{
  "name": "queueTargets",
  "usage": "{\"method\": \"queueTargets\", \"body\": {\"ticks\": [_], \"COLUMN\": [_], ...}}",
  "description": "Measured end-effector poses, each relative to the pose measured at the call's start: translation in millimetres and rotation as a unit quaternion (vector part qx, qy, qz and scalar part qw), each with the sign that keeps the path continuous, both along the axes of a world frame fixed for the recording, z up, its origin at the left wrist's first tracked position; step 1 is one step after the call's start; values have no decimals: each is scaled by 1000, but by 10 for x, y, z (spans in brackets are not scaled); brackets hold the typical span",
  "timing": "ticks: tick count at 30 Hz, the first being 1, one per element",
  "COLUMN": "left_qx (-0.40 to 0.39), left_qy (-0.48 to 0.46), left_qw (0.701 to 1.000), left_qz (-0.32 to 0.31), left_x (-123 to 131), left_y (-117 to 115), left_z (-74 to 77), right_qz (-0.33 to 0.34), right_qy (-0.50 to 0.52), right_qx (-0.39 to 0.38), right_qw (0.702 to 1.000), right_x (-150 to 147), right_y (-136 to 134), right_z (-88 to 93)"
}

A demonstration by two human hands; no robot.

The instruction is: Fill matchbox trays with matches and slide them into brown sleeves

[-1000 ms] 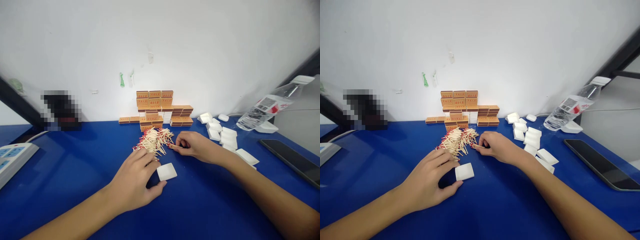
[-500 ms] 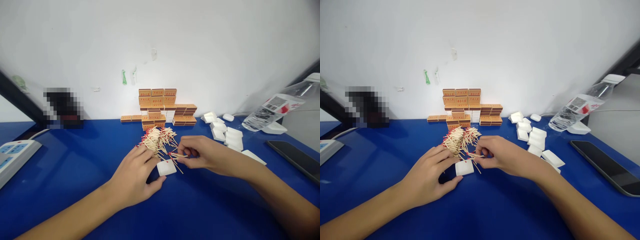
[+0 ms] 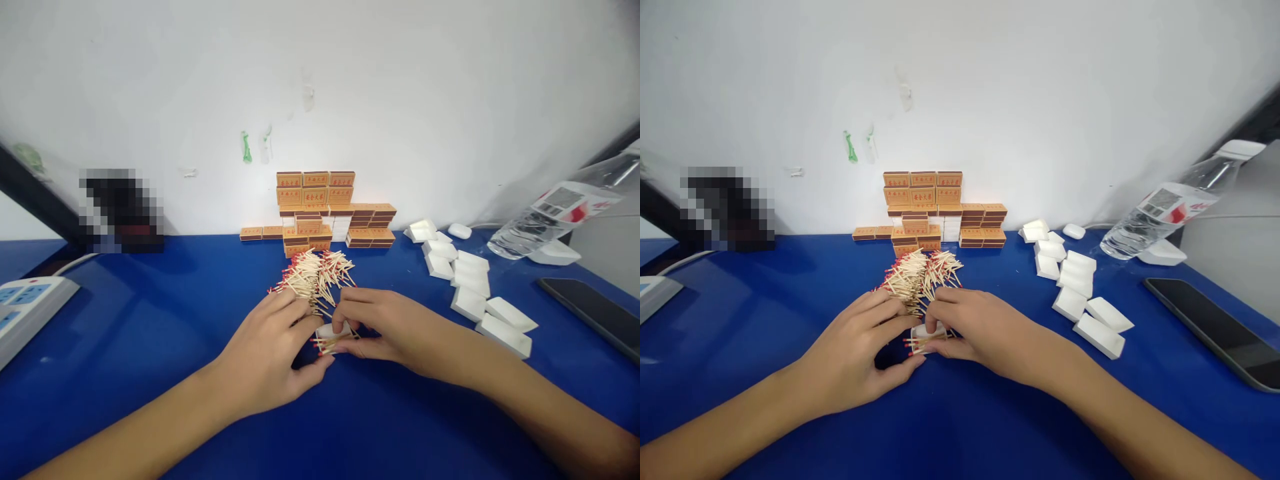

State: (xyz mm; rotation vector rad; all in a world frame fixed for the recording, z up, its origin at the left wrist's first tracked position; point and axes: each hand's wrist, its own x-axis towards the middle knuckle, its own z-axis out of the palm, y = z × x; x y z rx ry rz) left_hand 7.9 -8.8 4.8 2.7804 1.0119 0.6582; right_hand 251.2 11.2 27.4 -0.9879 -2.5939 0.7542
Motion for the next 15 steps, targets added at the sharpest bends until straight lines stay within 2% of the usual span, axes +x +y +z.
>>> {"method": "queueTargets", "body": {"ticks": [5,15], "left_qx": [8,18], "left_qy": [2,-10], "left_qw": [1000,999], "left_qz": [0,-35], "left_x": [-5,8], "left_y": [10,14], "left_z": [-3,11], "right_qz": [-8,-11], "right_qy": [-18,-36], "right_qx": [28,8], "right_qw": [999,999], "right_x": [49,-39], "right_y": [10,-78], "right_z": [47,57]}}
